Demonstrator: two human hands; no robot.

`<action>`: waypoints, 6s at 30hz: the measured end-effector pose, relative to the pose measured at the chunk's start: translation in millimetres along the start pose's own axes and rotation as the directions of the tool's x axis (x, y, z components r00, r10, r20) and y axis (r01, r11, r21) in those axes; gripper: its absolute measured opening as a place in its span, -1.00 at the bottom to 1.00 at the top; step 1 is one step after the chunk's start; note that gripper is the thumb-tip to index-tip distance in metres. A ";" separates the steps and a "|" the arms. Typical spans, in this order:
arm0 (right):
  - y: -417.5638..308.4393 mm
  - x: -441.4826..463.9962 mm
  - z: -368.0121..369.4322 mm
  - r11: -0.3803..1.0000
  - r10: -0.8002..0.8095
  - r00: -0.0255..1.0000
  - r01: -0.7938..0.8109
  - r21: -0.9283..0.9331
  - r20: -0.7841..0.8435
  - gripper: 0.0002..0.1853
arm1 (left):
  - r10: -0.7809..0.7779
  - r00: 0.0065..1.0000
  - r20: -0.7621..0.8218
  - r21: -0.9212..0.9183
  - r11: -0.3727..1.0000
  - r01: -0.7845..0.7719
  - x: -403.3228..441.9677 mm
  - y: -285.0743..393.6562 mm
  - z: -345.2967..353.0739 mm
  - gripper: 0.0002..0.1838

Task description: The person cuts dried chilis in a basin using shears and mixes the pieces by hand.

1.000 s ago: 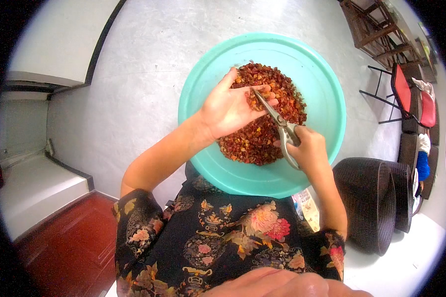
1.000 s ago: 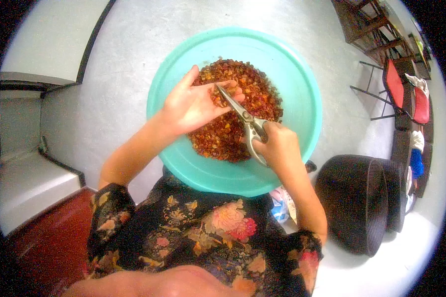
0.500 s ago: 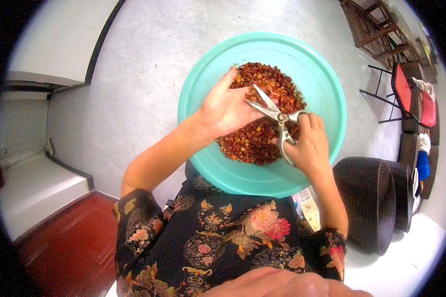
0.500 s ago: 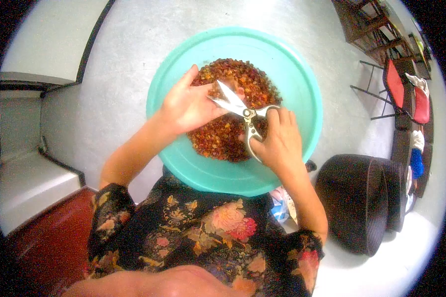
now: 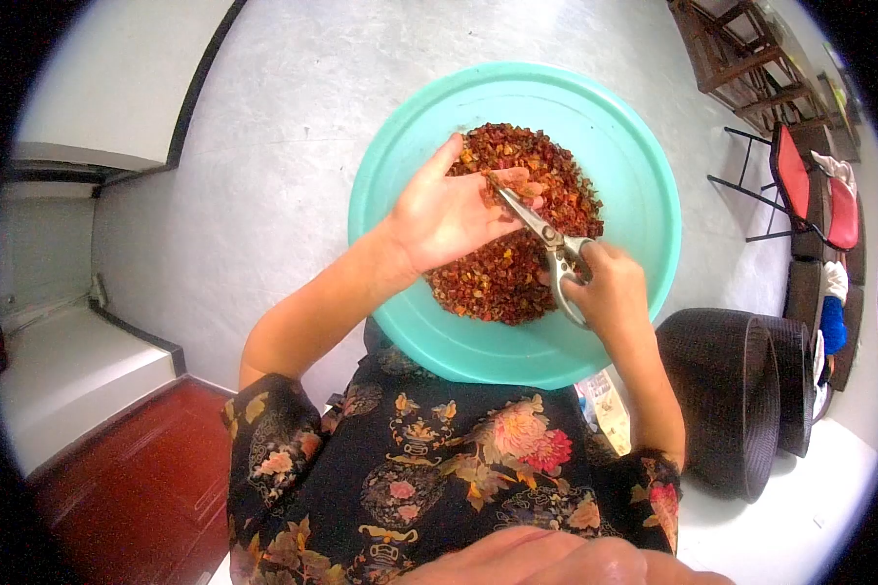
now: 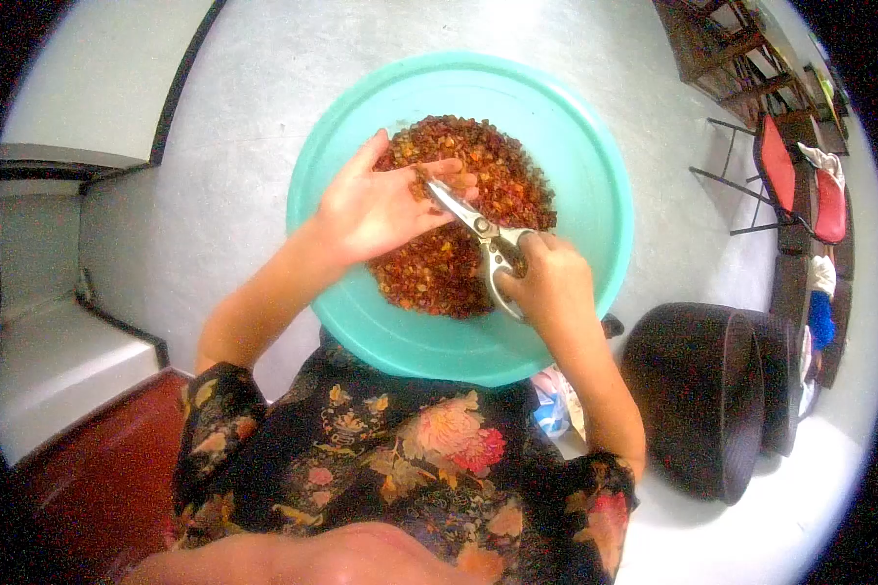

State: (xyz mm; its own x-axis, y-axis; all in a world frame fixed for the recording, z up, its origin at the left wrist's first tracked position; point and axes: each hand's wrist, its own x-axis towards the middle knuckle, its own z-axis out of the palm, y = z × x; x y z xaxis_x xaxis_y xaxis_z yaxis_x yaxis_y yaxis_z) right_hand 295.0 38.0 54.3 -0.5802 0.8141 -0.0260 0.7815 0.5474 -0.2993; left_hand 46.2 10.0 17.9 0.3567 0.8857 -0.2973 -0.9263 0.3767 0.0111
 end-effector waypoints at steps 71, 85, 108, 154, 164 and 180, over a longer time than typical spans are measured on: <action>-2.4 -0.2 -2.4 0.995 0.061 0.998 -0.061 0.074 0.001 -0.58 | 0.052 0.989 -0.139 0.284 0.959 -0.010 -0.8 -2.2 6.7 -0.19; -11.9 1.2 -12.5 0.997 0.053 0.997 -0.049 0.066 -0.061 -0.46 | 0.047 0.998 -0.033 0.284 0.958 -0.036 -1.9 2.7 4.0 -0.22; -13.8 1.7 -13.7 0.998 0.011 0.999 -0.009 0.063 -0.035 -0.51 | 0.088 0.986 -0.143 0.243 0.969 -0.051 -1.2 5.3 12.5 -0.20; 1.9 -2.4 -3.6 0.999 0.037 0.999 -0.036 0.026 -0.013 -0.72 | 0.043 0.986 -0.161 0.343 0.939 0.015 -4.7 8.2 12.6 -0.29; -0.5 4.6 -16.5 0.924 0.103 0.978 -0.027 0.381 -0.180 -0.54 | 0.469 0.851 0.236 0.916 0.186 -0.356 -7.4 6.0 -4.6 -0.55; 10.3 6.6 1.8 0.888 0.196 0.967 -0.105 0.448 -0.160 -0.54 | 0.205 0.968 0.146 0.204 -0.964 0.173 -60.5 -5.3 -16.3 -0.58</action>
State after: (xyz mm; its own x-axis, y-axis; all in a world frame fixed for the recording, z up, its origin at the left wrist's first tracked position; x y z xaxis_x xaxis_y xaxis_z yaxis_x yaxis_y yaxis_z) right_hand 298.8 48.7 49.3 -0.3715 0.9259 0.0690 0.6520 0.3131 -0.6906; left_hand 27.5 -50.0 20.4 0.1734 0.9740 -0.1459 0.9791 -0.1545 0.1321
